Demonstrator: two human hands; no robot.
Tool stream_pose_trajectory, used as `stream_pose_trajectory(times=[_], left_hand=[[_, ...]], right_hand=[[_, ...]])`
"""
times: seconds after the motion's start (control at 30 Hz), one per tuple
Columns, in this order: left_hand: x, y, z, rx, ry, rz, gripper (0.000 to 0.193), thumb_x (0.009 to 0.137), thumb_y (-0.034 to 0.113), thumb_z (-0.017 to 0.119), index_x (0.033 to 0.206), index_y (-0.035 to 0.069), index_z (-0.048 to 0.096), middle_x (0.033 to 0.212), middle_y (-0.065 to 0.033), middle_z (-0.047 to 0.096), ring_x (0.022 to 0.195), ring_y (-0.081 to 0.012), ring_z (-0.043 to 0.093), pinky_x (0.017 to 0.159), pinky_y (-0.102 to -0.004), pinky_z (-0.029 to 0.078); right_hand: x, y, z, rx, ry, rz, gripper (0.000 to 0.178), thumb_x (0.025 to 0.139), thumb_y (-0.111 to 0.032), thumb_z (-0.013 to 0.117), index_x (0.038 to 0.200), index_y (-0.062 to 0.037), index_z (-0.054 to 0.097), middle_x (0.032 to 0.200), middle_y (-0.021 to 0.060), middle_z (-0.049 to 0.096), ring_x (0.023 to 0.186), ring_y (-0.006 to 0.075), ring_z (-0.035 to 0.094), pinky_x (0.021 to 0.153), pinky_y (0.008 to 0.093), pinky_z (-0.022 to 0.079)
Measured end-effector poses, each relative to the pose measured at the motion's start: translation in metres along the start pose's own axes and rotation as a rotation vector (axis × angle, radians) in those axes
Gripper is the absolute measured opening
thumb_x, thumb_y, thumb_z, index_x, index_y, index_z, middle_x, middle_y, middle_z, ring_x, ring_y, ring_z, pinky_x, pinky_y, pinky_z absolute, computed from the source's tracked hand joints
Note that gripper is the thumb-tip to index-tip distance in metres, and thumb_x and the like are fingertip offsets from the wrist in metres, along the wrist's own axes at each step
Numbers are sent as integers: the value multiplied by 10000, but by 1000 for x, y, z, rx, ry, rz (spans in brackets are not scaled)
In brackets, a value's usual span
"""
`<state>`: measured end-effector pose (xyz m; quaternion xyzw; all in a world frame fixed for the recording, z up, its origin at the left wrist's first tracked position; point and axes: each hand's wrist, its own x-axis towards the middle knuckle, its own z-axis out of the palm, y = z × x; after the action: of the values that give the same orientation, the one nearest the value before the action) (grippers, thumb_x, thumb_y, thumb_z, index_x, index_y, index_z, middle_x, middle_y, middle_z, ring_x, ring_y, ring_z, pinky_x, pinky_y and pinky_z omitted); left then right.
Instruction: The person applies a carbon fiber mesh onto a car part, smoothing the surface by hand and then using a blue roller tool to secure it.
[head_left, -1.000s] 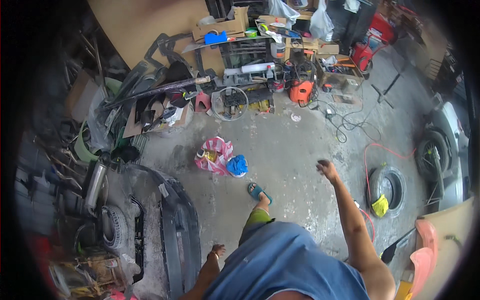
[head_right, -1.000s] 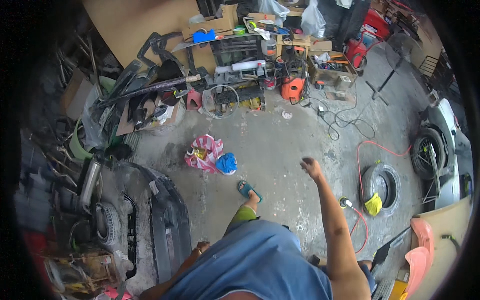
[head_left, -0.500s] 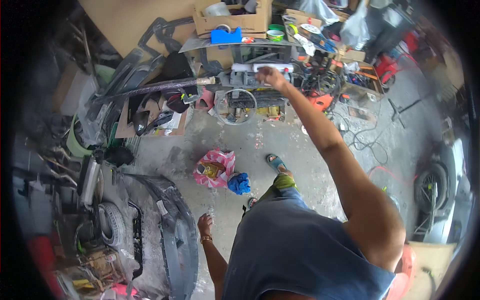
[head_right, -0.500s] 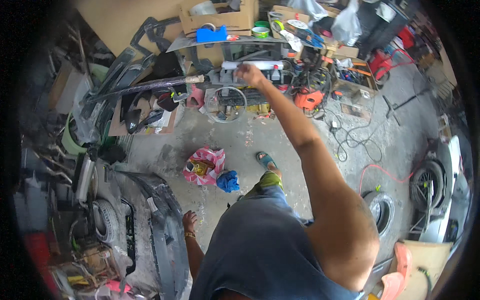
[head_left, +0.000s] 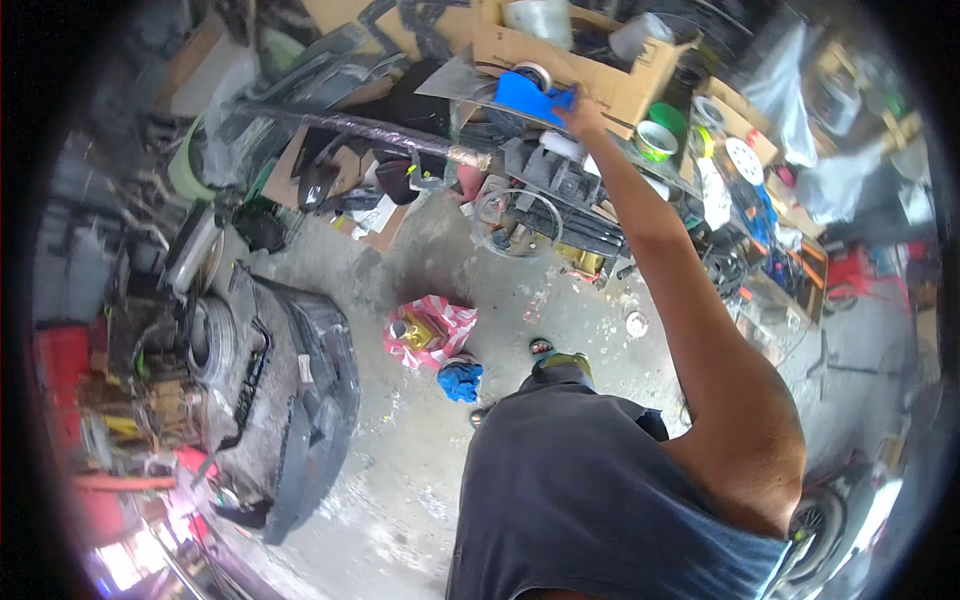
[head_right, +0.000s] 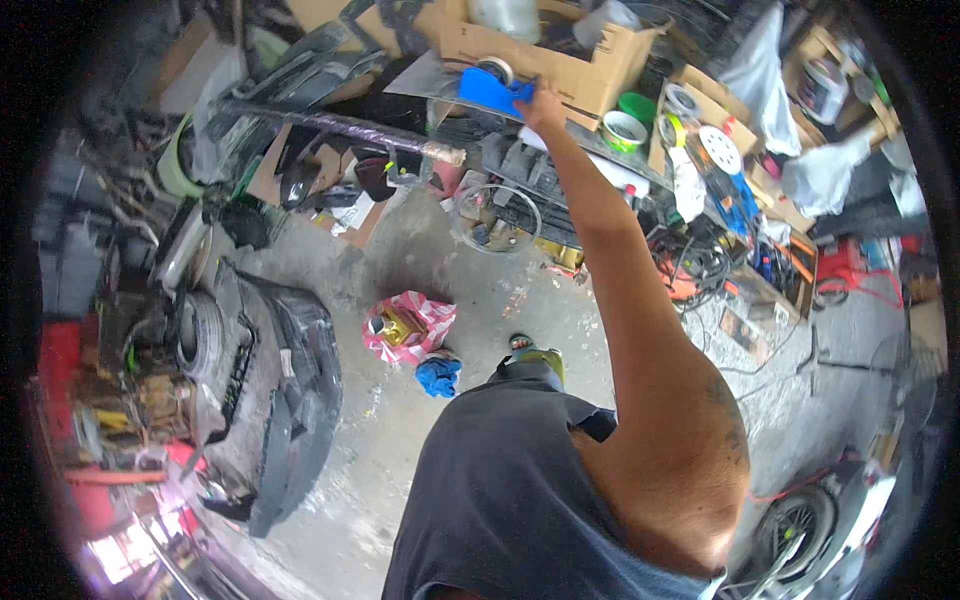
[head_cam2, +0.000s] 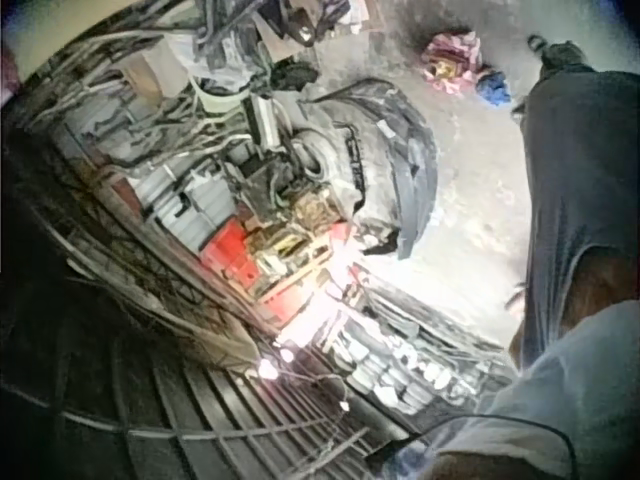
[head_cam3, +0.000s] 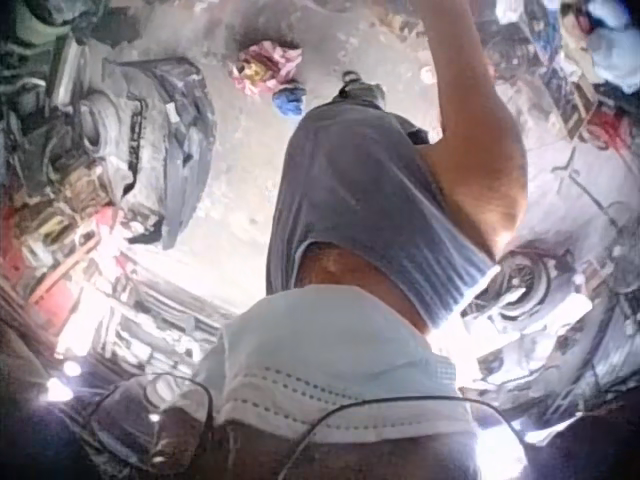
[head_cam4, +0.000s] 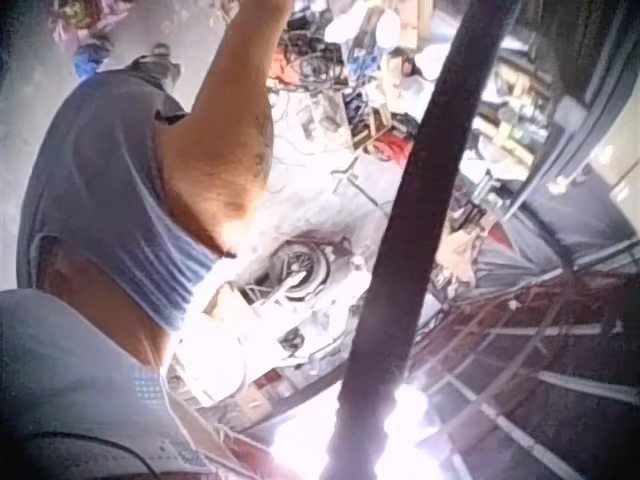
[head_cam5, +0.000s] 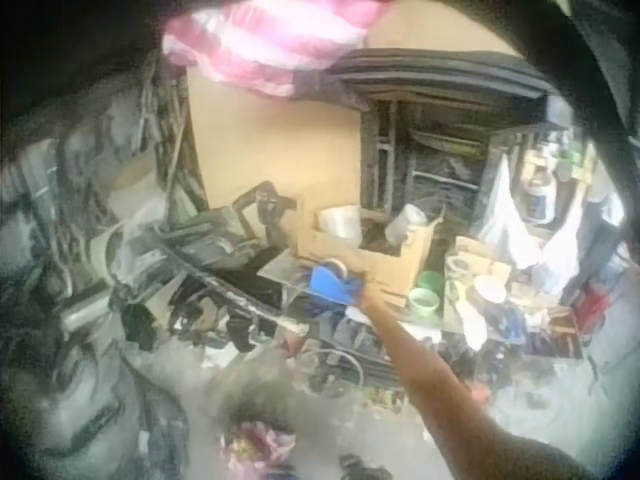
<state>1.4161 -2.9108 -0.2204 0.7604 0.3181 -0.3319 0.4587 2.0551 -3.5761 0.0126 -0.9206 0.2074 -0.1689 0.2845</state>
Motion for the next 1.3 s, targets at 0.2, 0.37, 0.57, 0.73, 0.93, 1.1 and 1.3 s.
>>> stream_pose_trajectory(times=[0.2, 0.37, 0.57, 0.73, 0.93, 1.1, 1.3], left_hand=[[-23, 30, 60, -204, 59, -13, 451, 966, 401, 642, 1263, 66, 592, 1123, -142, 708, 995, -296, 694, 787, -430, 560], [-49, 23, 91, -191, 79, 24, 459, 969, 395, 642, 1276, 60, 584, 1130, -147, 705, 1001, -303, 695, 792, -436, 561], [-63, 50, 106, -566, 226, -55, 474, 972, 385, 639, 1297, 48, 569, 1144, -159, 701, 1017, -310, 696, 795, -434, 560], [-97, 19, 136, -518, 258, -118, 466, 965, 344, 621, 1303, 28, 561, 1175, -185, 688, 1049, -337, 684, 840, -469, 556], [-83, -13, 205, -793, 282, -349, 467, 943, 366, 621, 1262, 25, 604, 1154, -182, 696, 1001, -327, 692, 814, -469, 567], [-102, 2, 247, -759, 291, -422, 397, 935, 356, 610, 1157, 32, 667, 1071, -138, 719, 925, -270, 704, 749, -426, 584], [-98, 9, 272, -683, 382, -379, 430, 920, 381, 553, 1063, 12, 721, 944, -119, 736, 772, -219, 707, 602, -365, 578]], right_hand=[[-2, 6, -7, -41, 179, -79, 741, 748, -362, 836, 1327, -75, 474, 1235, 186, 543, 1121, 416, 587, 959, 513, 484], [-20, -7, -14, -321, 98, -301, 625, 817, -304, 772, 1332, -100, 482, 1308, 182, 493, 1150, 427, 571, 923, 528, 505], [14, 23, -57, -388, -72, -526, 547, 861, -263, 728, 1345, -139, 504, 1372, 149, 465, 1146, 415, 589, 916, 531, 514], [36, 17, -9, -441, -226, -681, 652, 833, -232, 765, 1402, -141, 457, 1331, 194, 535, 1115, 447, 591, 920, 532, 505], [89, 59, 4, 277, -390, -788, 654, 895, -299, 736, 1423, -3, 489, 1324, 222, 606, 1154, 288, 600, 1033, 427, 436], [77, 61, 7, 43, -381, -689, 628, 891, -300, 739, 1391, 0, 505, 1301, 216, 613, 1134, 289, 601, 1019, 425, 441], [72, 25, -14, -130, -319, -642, 597, 888, -301, 742, 1353, 3, 525, 1273, 207, 622, 1109, 291, 601, 1003, 422, 446]])
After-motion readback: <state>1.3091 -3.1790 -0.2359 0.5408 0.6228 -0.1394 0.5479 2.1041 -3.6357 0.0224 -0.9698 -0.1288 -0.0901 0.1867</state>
